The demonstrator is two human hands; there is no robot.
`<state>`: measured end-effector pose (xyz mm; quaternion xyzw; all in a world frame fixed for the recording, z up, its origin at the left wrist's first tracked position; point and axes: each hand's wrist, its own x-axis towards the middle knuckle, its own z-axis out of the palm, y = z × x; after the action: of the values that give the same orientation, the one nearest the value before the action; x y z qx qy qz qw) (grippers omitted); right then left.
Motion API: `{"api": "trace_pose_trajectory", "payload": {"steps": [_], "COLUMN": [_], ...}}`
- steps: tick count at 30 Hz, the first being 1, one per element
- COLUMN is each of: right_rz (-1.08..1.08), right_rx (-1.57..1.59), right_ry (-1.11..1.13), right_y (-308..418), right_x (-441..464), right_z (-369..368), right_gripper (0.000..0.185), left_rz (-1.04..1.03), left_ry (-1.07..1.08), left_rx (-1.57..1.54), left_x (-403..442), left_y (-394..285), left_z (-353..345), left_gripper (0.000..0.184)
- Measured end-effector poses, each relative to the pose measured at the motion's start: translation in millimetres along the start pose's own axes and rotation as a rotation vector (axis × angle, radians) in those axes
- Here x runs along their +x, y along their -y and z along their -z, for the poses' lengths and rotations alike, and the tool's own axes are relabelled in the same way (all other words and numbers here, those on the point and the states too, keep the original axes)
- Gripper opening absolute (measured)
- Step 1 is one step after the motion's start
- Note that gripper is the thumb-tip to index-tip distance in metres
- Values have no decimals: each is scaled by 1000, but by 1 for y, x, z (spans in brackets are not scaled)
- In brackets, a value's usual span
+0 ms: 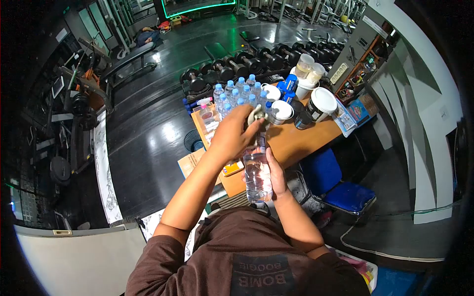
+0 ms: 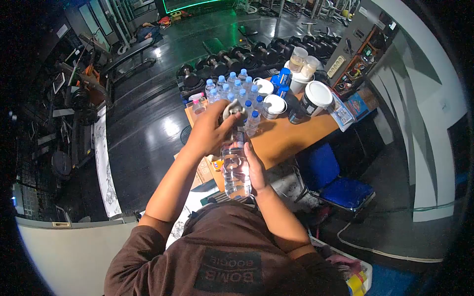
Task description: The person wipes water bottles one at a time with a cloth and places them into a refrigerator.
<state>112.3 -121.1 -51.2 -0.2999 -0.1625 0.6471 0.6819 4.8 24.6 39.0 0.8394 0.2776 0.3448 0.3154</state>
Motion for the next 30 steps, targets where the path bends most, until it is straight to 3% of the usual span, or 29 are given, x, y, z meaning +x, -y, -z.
{"api": "trace_pose_trajectory", "payload": {"steps": [3,5,8,10,13,15,17,19,22,23,25,29,30], "right_rz": [-68,103,124,140,97,31,-31,4,21,-23,-64,62,134], "right_rx": [-97,47,111,84,36,-9,-30,-156,-220,-136,-47,-111,-34], "right_ry": [33,78,21,-131,-6,-8,25,-36,-46,-5,32,-55,-28], "right_y": [5,-10,-8,1,10,6,7,4,3,2,0,0,-3], "right_x": [1,11,20,11,9,13,11,8,6,8,12,14,20], "right_z": [19,37,45,26,16,29,25,9,3,11,23,17,23], "right_gripper": [52,52,51,51,53,54,53,66,66,57,51,46,46], "left_rz": [-98,-85,-56,-64,-21,65,-14,-48,3,34,-89,35,-69], "left_ry": [7,55,112,147,218,35,-115,-141,-54,22,-35,110,75], "left_rx": [24,-44,-94,-148,-198,-253,-203,-150,-50,-6,-49,-118,-112], "left_x": [-15,-27,-46,-49,-43,-33,-14,5,12,11,-1,-23,-33], "left_y": [-4,-16,-17,-17,-20,-16,-4,12,11,9,8,-2,-3], "left_z": [-4,-4,-9,-6,3,6,8,10,10,10,2,1,-4], "left_gripper": [33,32,31,31,31,32,32,32,30,29,28,31,29]}}
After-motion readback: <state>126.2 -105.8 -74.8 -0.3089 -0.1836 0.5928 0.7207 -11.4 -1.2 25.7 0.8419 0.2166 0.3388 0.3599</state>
